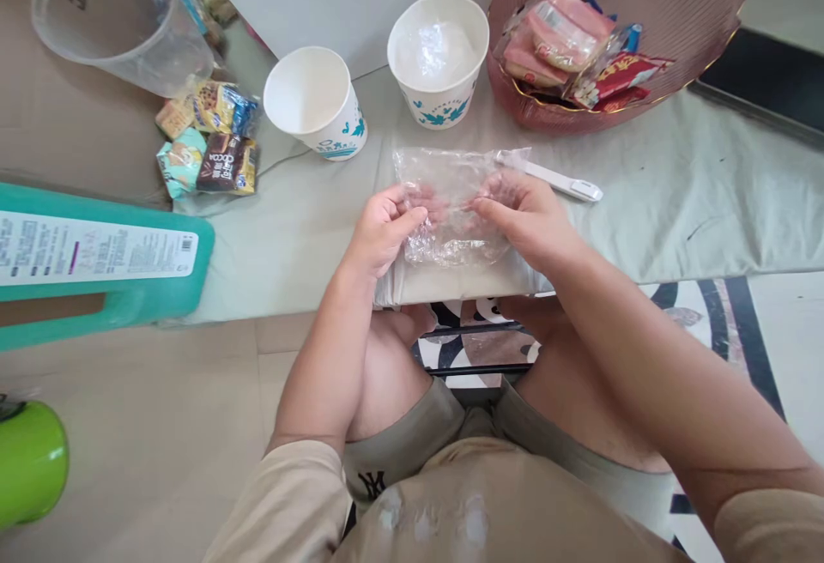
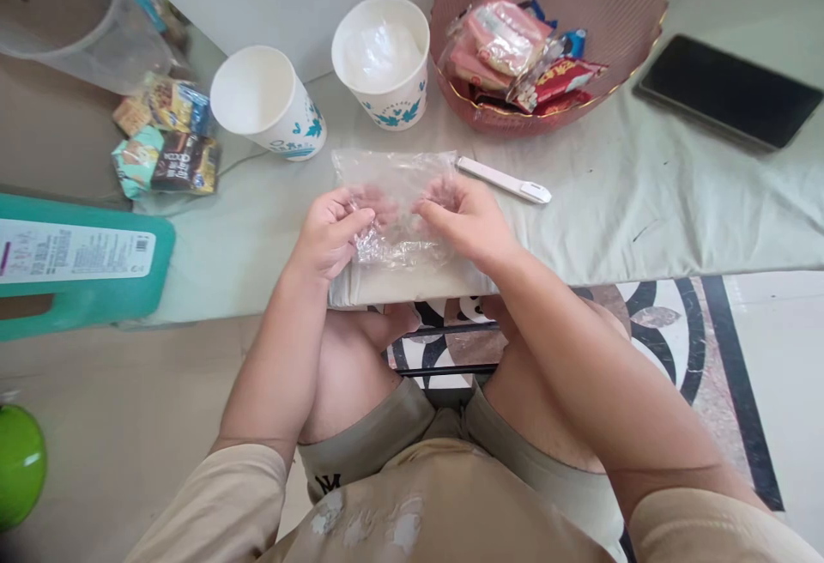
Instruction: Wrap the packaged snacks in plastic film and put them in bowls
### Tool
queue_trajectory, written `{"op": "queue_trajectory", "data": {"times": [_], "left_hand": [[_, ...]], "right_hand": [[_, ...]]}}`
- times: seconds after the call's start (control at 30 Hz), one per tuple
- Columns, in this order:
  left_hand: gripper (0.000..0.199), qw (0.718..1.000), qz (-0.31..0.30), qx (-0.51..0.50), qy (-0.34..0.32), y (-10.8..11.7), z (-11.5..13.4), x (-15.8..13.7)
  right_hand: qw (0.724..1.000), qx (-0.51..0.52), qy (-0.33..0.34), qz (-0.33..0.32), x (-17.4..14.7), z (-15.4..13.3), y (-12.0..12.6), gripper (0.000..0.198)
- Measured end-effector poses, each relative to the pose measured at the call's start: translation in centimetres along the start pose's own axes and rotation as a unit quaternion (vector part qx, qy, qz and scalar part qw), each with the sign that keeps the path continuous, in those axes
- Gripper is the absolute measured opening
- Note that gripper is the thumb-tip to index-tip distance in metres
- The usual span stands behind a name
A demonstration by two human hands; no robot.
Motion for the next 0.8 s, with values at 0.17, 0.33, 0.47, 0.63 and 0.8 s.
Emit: {"op": "queue_trajectory", "data": {"times": [0.17, 0.33, 0.47, 0.63, 0.8], "left_hand": [[0.027, 1.000, 0.016, 0.009, 0.001, 0.5, -0.2, 0.1], [0.033, 1.000, -0.002, -0.017, 0.012, 0.8, 0.3, -0.1], [0.034, 0.997, 0.009, -0.068, -0.024, 0.7, 1.2, -0.1], [0.036, 0.997, 0.011, -0.059, -0.040, 0.9, 1.2, 0.2], [0.026, 0.996, 0.033, 0.018, -0.080, 1.2, 0.8, 0.4]], "right_hand": [[0.999, -0.016, 0.005, -0.041, -0.2, -0.2, 0.1, 0.021], [0.996, 0.012, 0.080, -0.026, -0.3, -1.0, 0.5, 0.020], [0.990, 0.093, 0.107, -0.026, -0.5, -1.3, 0.6, 0.025], [0.989, 0.058, 0.130, -0.025, -0.4, -1.1, 1.1, 0.017], [0.984, -0.062, 0.166, -0.009, -0.2, -0.5, 1.3, 0.021]]}}
Point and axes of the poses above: each hand's wrist, its own x-axis towards the middle knuckle, its own y-axis out of the back of the hand, z = x × y, the point moved 3 cm from there along x, towards the middle knuckle, and after that the axes turned 14 degrees about z, right-handed, at the moved point
